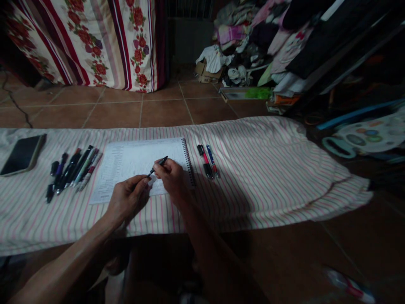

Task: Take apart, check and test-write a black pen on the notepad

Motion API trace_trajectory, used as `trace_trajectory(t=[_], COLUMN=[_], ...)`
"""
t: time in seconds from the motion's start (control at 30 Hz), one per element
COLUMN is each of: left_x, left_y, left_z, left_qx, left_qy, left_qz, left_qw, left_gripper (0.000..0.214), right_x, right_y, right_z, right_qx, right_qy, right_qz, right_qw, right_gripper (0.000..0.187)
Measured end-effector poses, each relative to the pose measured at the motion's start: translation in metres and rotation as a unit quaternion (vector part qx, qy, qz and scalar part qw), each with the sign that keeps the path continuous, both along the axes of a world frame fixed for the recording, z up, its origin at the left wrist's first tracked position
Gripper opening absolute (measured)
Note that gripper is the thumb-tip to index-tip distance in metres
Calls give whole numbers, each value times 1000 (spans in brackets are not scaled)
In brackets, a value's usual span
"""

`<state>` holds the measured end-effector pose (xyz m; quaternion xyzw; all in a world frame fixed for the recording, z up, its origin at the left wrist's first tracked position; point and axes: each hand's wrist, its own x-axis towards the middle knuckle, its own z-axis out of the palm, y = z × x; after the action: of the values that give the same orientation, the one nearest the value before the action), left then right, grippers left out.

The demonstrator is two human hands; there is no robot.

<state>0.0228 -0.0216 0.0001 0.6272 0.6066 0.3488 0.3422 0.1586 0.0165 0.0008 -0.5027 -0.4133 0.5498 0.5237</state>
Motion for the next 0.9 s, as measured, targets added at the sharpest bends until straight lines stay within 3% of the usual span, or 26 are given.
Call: trace_trajectory(t=[0.17, 0.4, 0.67, 0.9], left_x=[-2, 1, 1, 0], left_y=[1, 0, 0, -2], left_z=[3, 2, 9, 9], left_qx=[25, -2, -1, -21], left_qy=[51, -35, 9, -23], left_qz=[1, -3, -40, -72], left_qw=[998, 999, 999, 997], left_gripper=[31, 32, 37, 34], right_x=[1, -3, -2, -2], right_y=[-4, -7, -5, -5], right_z=[7, 6, 2, 2], right_qx=[0, 14, 21, 21], right_qy=[-3, -9, -14, -27], right_qz=[16, 42, 39, 40], right_qw=[1000, 999, 999, 999], right_gripper=[22, 18, 22, 22])
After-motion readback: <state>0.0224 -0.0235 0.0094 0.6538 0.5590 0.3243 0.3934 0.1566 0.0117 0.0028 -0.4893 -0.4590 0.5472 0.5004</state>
